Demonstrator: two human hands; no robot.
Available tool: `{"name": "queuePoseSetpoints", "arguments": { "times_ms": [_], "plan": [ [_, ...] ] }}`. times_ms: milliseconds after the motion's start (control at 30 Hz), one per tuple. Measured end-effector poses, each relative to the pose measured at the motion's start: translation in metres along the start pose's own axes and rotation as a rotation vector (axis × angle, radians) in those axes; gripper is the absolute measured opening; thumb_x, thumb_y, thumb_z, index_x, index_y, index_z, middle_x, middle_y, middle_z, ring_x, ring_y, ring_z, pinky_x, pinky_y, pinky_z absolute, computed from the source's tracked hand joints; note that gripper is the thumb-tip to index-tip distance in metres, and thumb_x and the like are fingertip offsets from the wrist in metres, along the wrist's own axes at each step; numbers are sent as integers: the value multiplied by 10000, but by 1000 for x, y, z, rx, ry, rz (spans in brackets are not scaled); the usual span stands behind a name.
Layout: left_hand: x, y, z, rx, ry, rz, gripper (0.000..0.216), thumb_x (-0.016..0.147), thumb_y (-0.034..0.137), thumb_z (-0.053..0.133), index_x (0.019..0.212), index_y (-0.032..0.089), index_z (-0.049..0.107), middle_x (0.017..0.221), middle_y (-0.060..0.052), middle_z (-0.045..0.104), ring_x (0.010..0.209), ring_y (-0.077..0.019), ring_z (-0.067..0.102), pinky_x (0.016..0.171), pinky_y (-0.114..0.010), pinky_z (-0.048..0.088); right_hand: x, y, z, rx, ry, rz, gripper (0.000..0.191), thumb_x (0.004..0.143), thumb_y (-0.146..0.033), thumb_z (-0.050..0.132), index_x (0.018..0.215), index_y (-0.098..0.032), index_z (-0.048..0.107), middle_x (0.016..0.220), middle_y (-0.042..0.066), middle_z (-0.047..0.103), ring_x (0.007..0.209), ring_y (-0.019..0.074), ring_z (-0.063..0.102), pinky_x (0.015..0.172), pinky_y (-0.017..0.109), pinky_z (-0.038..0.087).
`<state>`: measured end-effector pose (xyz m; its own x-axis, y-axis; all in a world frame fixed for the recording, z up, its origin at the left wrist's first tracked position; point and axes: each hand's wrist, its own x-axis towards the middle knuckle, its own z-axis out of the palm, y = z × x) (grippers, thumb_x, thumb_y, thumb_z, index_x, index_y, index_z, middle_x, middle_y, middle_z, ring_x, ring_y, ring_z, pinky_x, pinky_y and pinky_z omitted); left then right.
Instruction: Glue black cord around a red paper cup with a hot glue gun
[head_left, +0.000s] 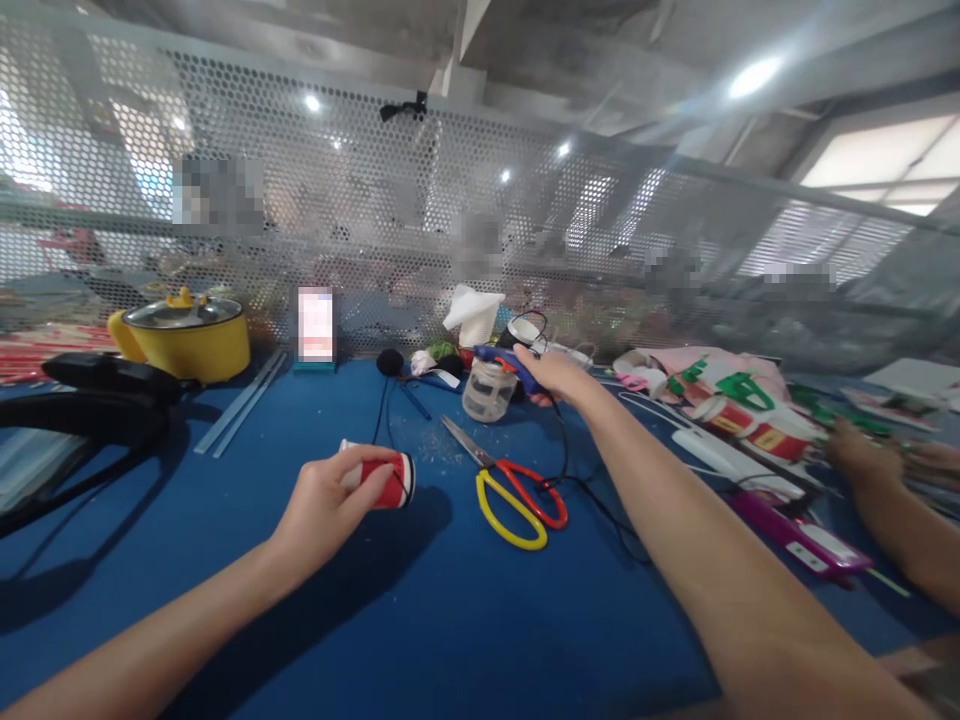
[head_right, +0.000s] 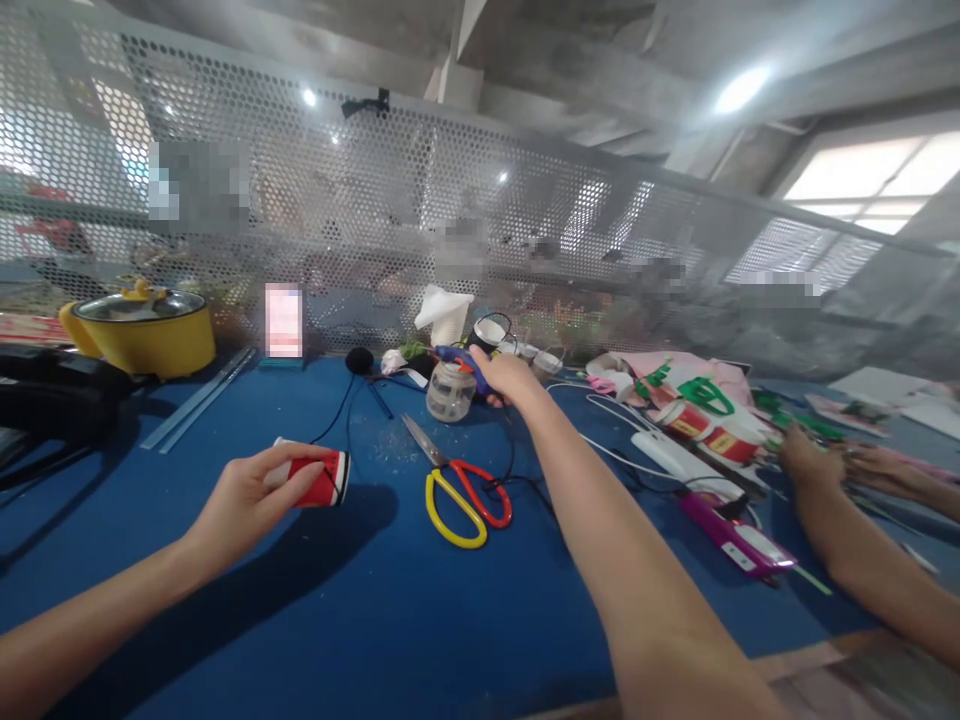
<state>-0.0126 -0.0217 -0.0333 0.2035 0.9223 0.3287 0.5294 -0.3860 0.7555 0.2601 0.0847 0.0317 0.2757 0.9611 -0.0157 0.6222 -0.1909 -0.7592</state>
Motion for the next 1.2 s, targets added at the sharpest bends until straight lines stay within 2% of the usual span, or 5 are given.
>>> {"name": "queuePoseSetpoints", "arguments": {
  "times_ms": [167, 433, 600, 867, 1200],
  "plan": [
    [-5, 8, -1, 35, 14, 122, 251, 787, 300, 456, 908, 181, 641, 724, -24, 686, 597, -130, 597, 550, -210, 455, -60, -22, 17, -36, -63, -288, 442, 798, -501, 407, 813, -125, 638, 715, 100, 623, 776, 212, 575, 634, 282, 402],
    [-14, 14, 0, 229, -26, 471, 190, 771, 222, 498, 895, 200, 641, 626, 3, 684, 477, -90, 562, 487, -176, 422, -113, -28, 86, 432, -833, -373, 356, 750, -489, 490, 738, -168, 645, 665, 2, 616, 589, 104, 536, 585, 235, 420],
    [-9, 13, 0, 92, -39, 287, 213, 764, 230, 486, 908, 192, 638, 695, -6, 694, 544, -100, 590, 533, -180, 445, -109, -24, 86, 792, -708, -277, 165, 656, -325, 640, 686, -163, 644, 746, -2, 621, 662, 85, 541, 651, 216, 414],
    [0, 16, 3, -290, 7, -136, 305, 684, 380, 570, 850, 134, 641, 801, -73, 688, 666, -169, 615, 580, -241, 490, -97, -17, 84, 828, -476, -383, 162, 677, -322, 619, 675, -162, 638, 656, -3, 604, 618, 80, 509, 561, 207, 358],
    [1, 16, 5, -337, -10, -221, 312, 650, 387, 613, 819, 129, 655, 747, -64, 689, 595, -154, 605, 515, -219, 476, -91, -17, 87, 634, -318, -400, 162, 713, -292, 567, 635, -153, 594, 601, -16, 581, 577, 79, 510, 598, 227, 391]
  ]
}}
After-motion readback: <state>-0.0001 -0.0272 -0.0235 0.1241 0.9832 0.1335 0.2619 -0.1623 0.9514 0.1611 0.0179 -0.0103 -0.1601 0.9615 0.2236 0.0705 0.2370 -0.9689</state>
